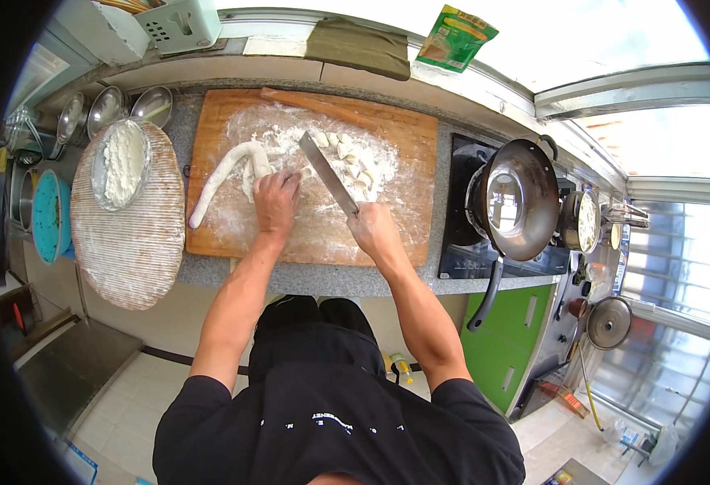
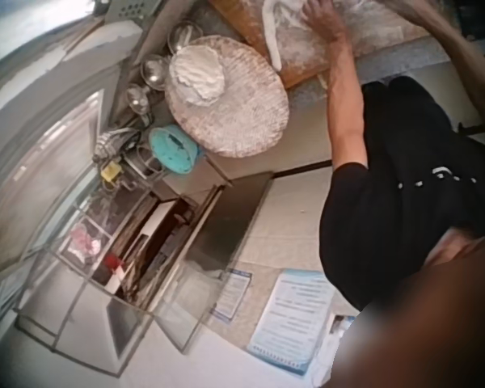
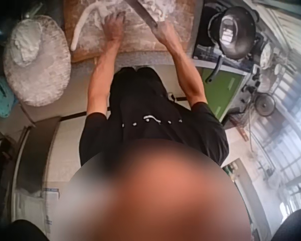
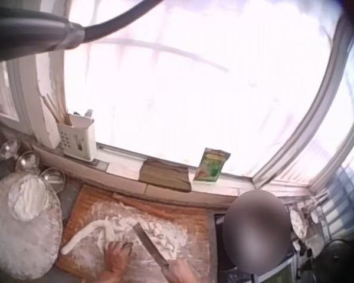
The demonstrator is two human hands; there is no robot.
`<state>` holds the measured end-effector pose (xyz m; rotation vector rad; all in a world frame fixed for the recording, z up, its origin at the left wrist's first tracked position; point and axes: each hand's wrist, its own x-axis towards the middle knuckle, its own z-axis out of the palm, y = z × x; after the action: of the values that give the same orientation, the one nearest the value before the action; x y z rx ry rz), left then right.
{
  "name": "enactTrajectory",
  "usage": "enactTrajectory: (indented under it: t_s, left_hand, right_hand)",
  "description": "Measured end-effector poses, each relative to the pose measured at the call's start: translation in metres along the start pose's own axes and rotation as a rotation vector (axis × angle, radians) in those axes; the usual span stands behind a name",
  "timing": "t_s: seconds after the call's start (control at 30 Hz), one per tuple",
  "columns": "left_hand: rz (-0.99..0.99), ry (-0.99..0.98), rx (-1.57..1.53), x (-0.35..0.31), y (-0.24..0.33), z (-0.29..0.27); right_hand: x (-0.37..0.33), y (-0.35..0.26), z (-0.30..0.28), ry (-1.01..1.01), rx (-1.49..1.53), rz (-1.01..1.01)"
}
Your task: The person cuts a long rope of dough into small pieces using a cleaver on a floured wooden board. They then roll each piece into a small ball by hand, arranging the finished balls on the board.
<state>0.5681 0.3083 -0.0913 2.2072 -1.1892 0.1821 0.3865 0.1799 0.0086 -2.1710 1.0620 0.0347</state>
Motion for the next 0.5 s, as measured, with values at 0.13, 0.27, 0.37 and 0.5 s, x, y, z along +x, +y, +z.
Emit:
enactTrajectory:
  t_s: [0.13, 0.27, 0.37, 0.5]
  left_hand:
    - [-0.027, 0.001, 0.007, 0.0, 0.001, 0.001]
    - [-0.035, 0.027, 0.013, -0.001, -0.003, 0.007]
    - [-0.104, -0.044, -0.014, 0.005, -0.004, 0.004]
    - [-0.057, -0.028, 0.005, 0.009, -0.008, -0.004]
  right_hand:
    - [-0.012, -0.004, -0.002, -0.024, -0.025, 0.02]
    - [0.001, 0.011, 0.024, -0.028, -0.114, -0.021]
    - [0.023, 0.005, 0.043, -0.064, -0.176, -0.014]
    - [0.061, -0.002, 0.065, 0.008, -0.128, -0.1]
